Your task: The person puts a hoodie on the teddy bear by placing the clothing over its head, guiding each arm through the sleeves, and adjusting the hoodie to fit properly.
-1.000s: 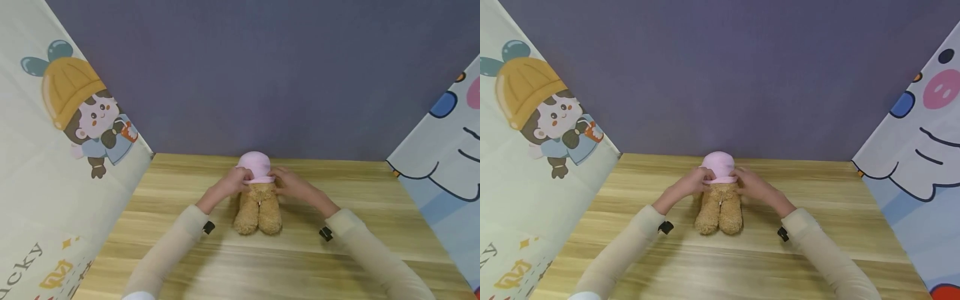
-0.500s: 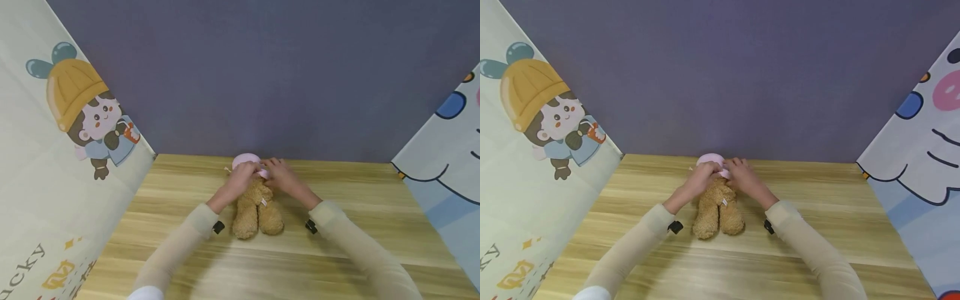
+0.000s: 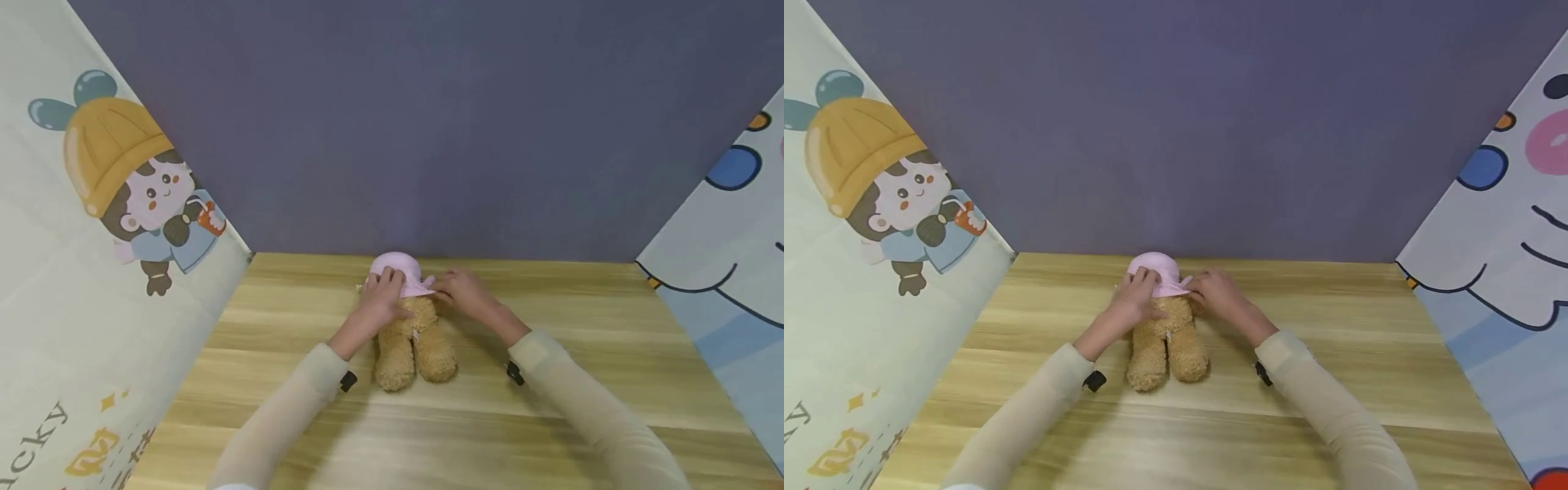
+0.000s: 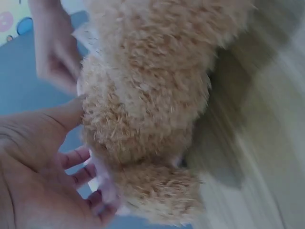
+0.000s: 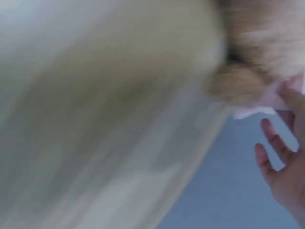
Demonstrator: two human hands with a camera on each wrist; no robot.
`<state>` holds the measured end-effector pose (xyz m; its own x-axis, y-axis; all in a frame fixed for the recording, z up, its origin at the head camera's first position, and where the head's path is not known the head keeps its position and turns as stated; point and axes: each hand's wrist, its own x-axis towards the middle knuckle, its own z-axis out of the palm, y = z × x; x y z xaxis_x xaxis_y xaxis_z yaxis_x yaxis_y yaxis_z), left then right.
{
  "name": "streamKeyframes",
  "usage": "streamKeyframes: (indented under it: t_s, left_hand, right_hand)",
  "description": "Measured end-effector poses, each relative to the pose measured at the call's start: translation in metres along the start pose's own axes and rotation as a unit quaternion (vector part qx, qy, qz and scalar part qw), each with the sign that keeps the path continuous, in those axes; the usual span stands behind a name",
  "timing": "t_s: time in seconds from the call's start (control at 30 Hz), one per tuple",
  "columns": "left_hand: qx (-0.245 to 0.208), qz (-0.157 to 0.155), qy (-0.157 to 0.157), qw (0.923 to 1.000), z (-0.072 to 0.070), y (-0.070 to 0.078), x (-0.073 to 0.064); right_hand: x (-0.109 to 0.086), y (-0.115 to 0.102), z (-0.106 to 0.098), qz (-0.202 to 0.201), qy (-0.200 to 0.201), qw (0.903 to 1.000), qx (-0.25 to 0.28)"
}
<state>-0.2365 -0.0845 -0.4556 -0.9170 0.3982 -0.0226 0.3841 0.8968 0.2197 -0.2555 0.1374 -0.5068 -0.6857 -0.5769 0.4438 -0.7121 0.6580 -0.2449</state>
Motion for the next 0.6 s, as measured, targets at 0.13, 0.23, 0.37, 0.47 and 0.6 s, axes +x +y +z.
streamKeyframes:
  t_s: [0.13,0.23,0.37,0.47,0.6]
  left_hand:
    - [-0.008,-0.051,-0.029,0.9983,0.005,-0.004,0.001]
    - [-0.026,-0.043,-0.030,0.9983,0.007,-0.005,0.001]
    - [-0.035,-0.048,-0.007,0.9982,0.007,-0.009,0.007]
    - [-0.016,-0.061,-0.005,0.9980,0.002,-0.013,0.014]
    - [-0.009,-0.032,-0.042,0.9985,-0.016,-0.016,0.024]
  right_hand:
    - [-0.010,0.005,0.002,-0.045,-0.016,0.9981,-0.040]
    - [-0.011,0.000,0.000,-0.031,-0.029,0.9989,-0.018]
    - [-0.004,-0.008,-0.012,0.064,-0.047,0.9947,0.065]
    - [0.008,-0.006,-0.018,0.127,-0.030,0.9860,0.104]
    - [0.029,-0.003,-0.018,0.153,-0.027,0.9818,0.109]
